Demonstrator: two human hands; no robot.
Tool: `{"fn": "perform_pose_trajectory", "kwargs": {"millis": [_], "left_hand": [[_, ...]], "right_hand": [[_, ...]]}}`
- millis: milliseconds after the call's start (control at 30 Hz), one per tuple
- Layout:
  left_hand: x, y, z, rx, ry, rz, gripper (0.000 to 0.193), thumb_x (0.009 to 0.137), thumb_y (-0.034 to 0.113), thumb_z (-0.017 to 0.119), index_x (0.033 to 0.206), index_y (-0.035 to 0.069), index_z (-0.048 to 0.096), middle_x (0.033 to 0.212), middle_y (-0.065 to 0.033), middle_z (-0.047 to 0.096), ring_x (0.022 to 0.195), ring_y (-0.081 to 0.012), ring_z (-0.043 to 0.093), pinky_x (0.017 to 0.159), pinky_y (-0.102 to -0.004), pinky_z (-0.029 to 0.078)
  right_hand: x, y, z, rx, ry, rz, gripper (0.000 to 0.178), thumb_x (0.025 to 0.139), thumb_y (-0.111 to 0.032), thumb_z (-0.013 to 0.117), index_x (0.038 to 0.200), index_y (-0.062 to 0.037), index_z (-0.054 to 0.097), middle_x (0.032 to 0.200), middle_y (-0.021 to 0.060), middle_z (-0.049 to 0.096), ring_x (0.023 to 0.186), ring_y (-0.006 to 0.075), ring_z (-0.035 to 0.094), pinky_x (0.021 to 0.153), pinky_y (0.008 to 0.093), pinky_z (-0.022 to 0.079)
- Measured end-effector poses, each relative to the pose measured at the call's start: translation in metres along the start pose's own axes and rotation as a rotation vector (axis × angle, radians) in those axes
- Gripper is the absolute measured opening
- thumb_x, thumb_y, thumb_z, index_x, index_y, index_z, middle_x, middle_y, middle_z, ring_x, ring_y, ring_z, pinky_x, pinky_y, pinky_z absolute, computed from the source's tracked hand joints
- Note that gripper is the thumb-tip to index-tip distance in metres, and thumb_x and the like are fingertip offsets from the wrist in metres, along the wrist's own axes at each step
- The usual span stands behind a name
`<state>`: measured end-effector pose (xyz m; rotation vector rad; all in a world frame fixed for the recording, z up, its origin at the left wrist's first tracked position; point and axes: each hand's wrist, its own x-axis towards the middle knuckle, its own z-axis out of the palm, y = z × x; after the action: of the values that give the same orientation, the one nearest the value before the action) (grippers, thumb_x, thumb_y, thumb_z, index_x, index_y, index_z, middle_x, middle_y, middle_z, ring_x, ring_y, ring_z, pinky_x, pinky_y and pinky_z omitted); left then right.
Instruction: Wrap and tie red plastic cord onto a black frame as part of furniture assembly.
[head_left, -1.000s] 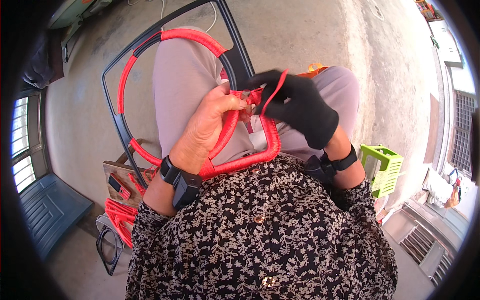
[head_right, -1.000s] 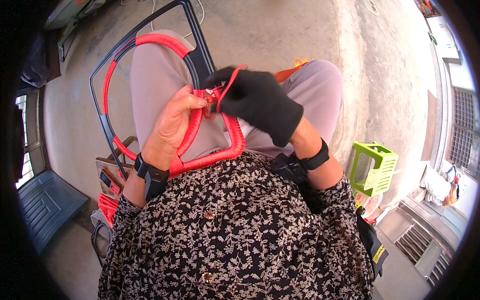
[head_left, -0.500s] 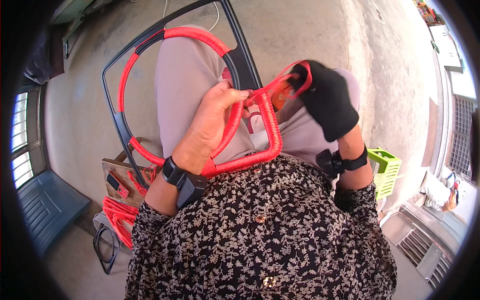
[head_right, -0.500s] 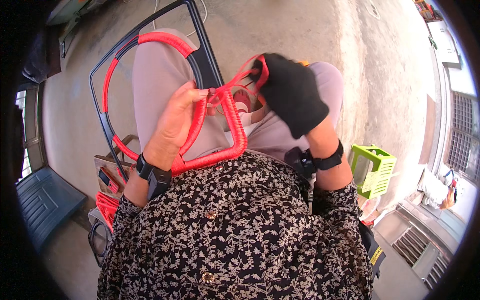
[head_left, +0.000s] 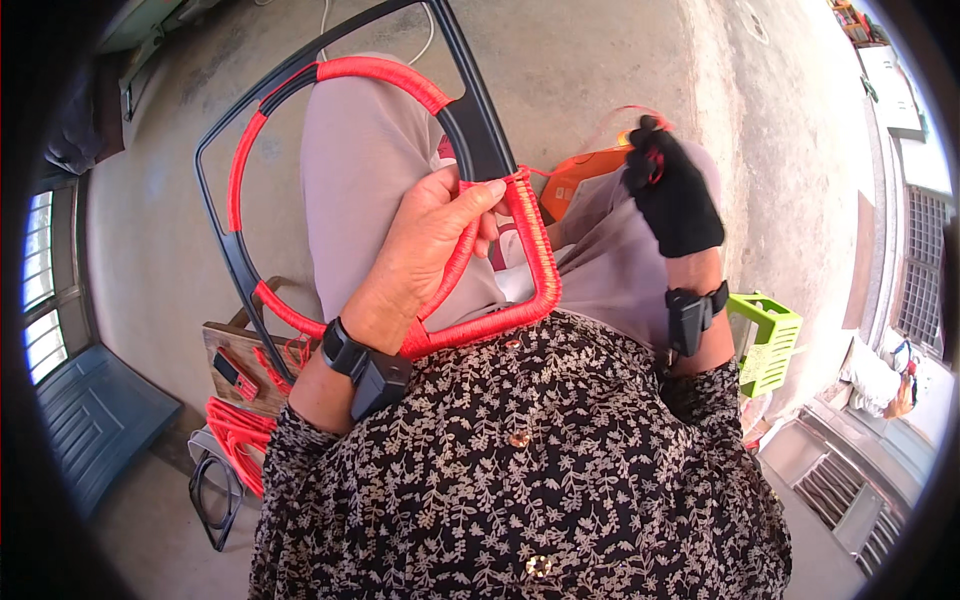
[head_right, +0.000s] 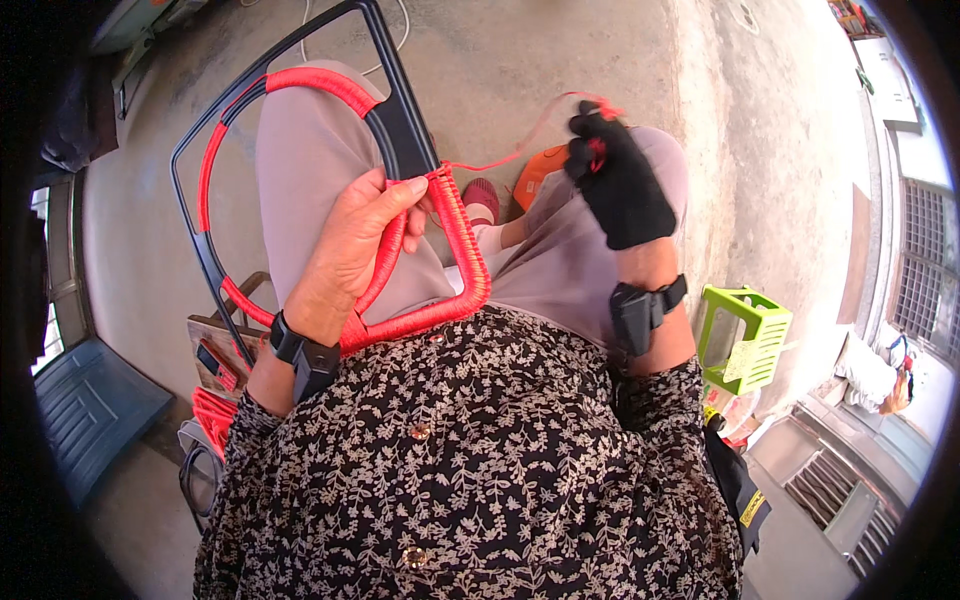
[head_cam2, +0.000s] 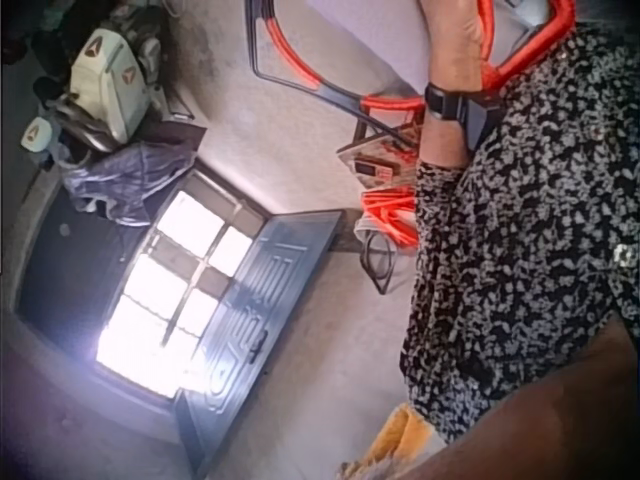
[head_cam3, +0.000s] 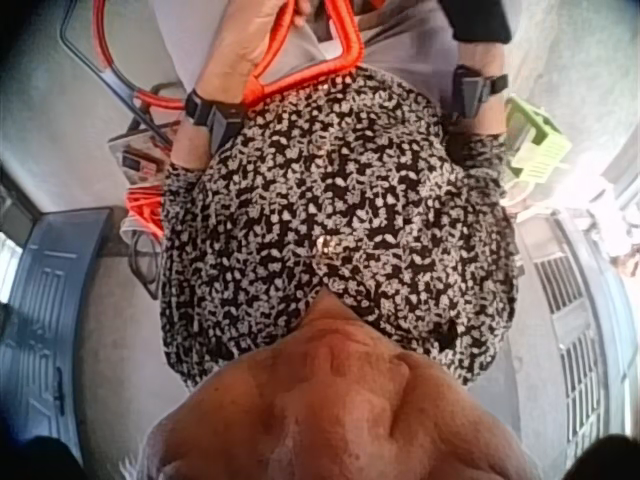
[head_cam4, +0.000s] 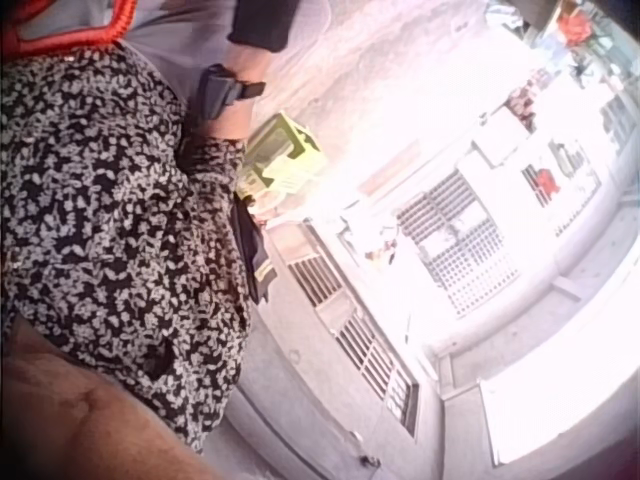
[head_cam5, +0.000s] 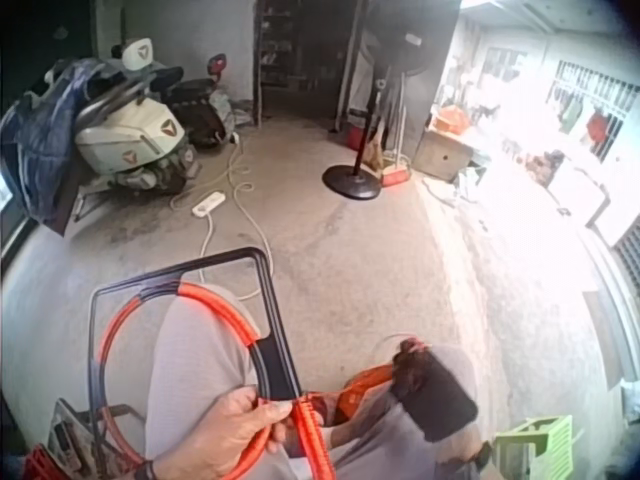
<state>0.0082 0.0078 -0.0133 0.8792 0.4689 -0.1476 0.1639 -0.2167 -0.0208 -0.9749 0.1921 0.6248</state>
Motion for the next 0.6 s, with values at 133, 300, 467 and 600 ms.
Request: {"fn": "perform_pose_trajectory", "kwargs": {"millis": [133, 300, 467, 600], "left_hand": [[0.001, 0.000, 0.005, 0.014, 0.033, -0.003, 0.014, 0.091, 0.015, 0.058, 0.095, 0.002, 0.057, 0.069, -0.0016, 0.056, 0.053, -0.0077, 0.050, 0.048, -0.0191, 0.041], [0.000, -0.001, 0.005, 0.003, 0.066, 0.049, 0.013, 0.091, 0.016, 0.058, 0.092, 0.003, 0.056, 0.064, -0.0019, 0.055, 0.050, -0.0080, 0.048, 0.045, -0.0197, 0.038], [-0.004, 0.002, 0.014, 0.002, 0.067, 0.048, 0.014, 0.090, 0.017, 0.059, 0.091, 0.003, 0.055, 0.063, -0.0026, 0.055, 0.048, -0.0087, 0.048, 0.045, -0.0202, 0.038], [-0.007, 0.000, 0.018, 0.047, 0.010, 0.033, 0.018, 0.089, 0.017, 0.061, 0.088, 0.001, 0.054, 0.062, -0.0043, 0.056, 0.048, -0.0097, 0.049, 0.044, -0.0210, 0.039]], "right_hand": [[-0.017, 0.023, 0.054, -0.596, -0.286, 0.129, 0.029, 0.090, -0.022, 0.054, 0.111, -0.0018, 0.057, 0.073, 0.0003, 0.057, 0.059, 0.0076, 0.049, 0.057, 0.0198, 0.040], [-0.026, 0.028, 0.067, -0.788, -0.495, 0.150, 0.031, 0.092, -0.029, 0.052, 0.105, -0.0012, 0.060, 0.075, 0.0005, 0.056, 0.063, 0.0085, 0.053, 0.060, 0.0230, 0.044], [-0.024, 0.014, 0.052, -0.931, -0.458, 0.273, 0.030, 0.092, -0.028, 0.052, 0.103, -0.0015, 0.060, 0.078, 0.0021, 0.059, 0.066, 0.0098, 0.056, 0.063, 0.0224, 0.046], [-0.024, 0.009, 0.052, -0.752, -0.356, 0.043, 0.028, 0.093, -0.025, 0.051, 0.106, -0.0015, 0.060, 0.089, 0.0065, 0.064, 0.075, 0.0115, 0.061, 0.068, 0.0247, 0.049]]}}
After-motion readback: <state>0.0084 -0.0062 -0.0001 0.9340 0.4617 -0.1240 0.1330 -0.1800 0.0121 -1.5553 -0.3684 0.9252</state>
